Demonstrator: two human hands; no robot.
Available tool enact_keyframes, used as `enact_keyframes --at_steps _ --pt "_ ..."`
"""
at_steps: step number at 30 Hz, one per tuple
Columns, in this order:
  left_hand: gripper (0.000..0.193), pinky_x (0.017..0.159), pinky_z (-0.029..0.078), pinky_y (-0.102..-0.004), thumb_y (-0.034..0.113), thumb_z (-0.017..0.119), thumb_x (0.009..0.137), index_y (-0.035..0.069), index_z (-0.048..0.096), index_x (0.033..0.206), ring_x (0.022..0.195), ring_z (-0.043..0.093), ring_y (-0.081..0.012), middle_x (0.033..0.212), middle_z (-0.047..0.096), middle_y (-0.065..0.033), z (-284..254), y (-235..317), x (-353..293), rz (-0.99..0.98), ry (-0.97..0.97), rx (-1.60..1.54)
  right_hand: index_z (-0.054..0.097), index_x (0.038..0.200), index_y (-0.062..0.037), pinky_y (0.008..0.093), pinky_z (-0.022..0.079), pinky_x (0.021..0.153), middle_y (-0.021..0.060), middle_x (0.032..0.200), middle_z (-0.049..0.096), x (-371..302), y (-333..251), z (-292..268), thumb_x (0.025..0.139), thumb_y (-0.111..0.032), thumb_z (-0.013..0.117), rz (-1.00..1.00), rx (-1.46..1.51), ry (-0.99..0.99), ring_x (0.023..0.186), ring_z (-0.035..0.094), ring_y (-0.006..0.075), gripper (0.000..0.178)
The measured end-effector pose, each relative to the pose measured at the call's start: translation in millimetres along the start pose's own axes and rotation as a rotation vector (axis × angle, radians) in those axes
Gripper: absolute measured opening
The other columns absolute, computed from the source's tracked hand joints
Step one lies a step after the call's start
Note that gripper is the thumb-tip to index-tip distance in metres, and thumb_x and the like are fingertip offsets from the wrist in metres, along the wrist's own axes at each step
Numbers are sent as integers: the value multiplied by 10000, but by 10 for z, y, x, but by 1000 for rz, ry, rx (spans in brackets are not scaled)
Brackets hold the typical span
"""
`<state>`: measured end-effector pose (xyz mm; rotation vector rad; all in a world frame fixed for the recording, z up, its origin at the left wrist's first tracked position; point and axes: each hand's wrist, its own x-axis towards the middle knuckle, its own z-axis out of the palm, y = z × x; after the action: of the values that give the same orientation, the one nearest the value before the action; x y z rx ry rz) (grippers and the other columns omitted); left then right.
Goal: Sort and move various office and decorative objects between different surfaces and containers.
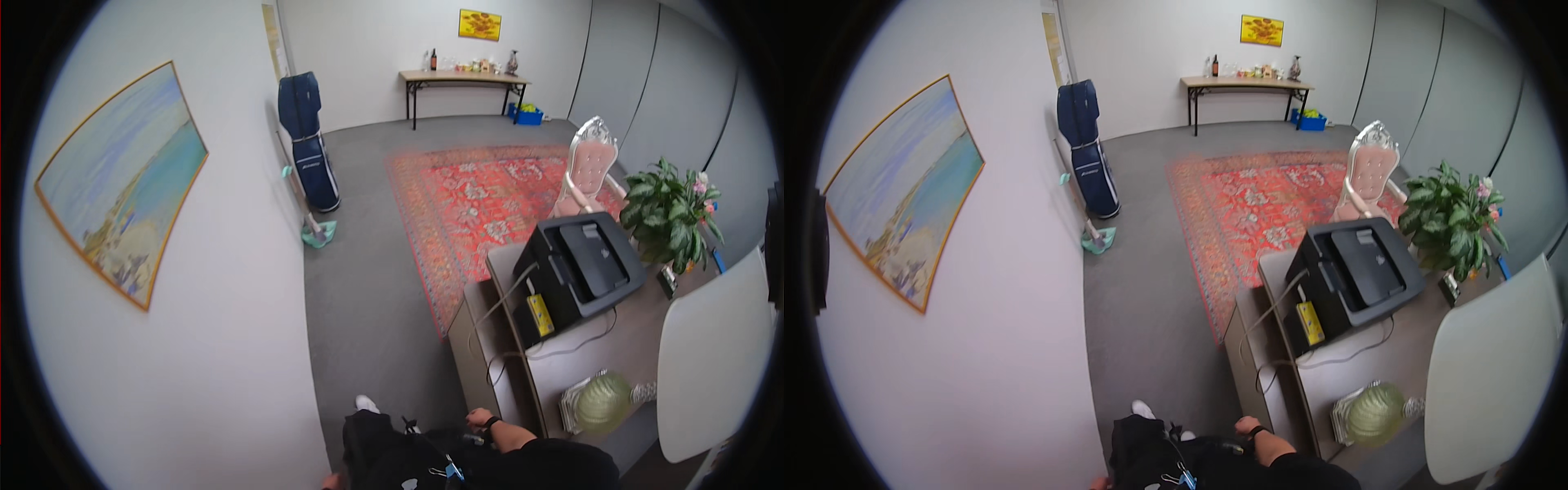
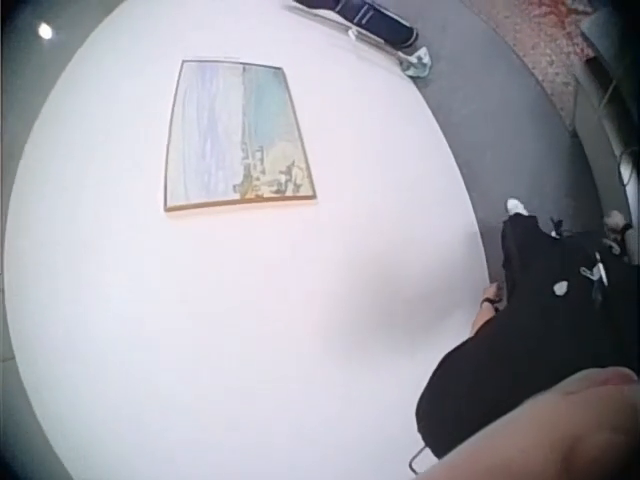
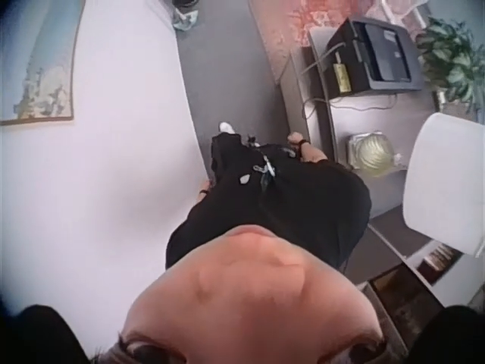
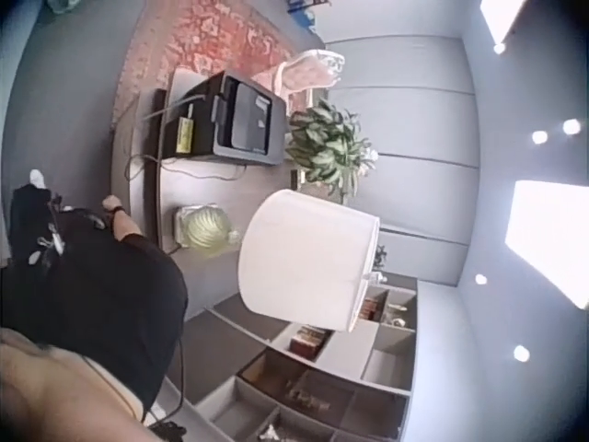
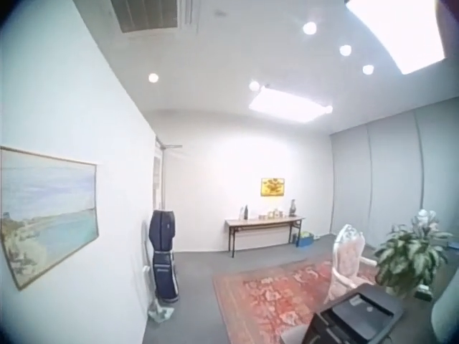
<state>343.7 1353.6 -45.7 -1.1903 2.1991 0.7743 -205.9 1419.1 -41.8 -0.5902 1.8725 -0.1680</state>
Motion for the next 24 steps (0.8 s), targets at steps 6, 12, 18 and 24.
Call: enact_keyframes --at_steps 6,12,18,24 --pt "276 502 376 -326 329 458 826 95 603 806 588 494 -184 686 552 -43 -488 -488 660 -507 -94 -1167 676 810 -105 321 508 536 74 747 659 218 -1309 -490 716 -224 559 42 -61 -20 623 637 194 191" --pt "291 699 406 -408 345 564 736 94 621 872 809 518 -305 858 585 -129 -1778 -993 1852 -48 38 -504 627 983 -75 268 444 430 72 759 656 609 -1974 -1068 746 -206 581 83 277 -74 577 606 142 274" --pt "199 808 476 -427 159 594 693 116 655 877 899 595 -308 921 638 -104 -3425 -1310 3477 173 -273 145 646 834 -87 302 465 444 52 703 637 752 -2712 -1361 774 -217 562 101 842 222 532 586 144 167" --pt "200 570 458 -267 199 503 852 37 620 862 698 592 -131 745 638 -62 -5863 124 5369 22 298 -701 650 686 -67 374 479 603 150 732 634 1087 -1181 -810 701 -322 576 -144 -153 257 695 615 282 266"
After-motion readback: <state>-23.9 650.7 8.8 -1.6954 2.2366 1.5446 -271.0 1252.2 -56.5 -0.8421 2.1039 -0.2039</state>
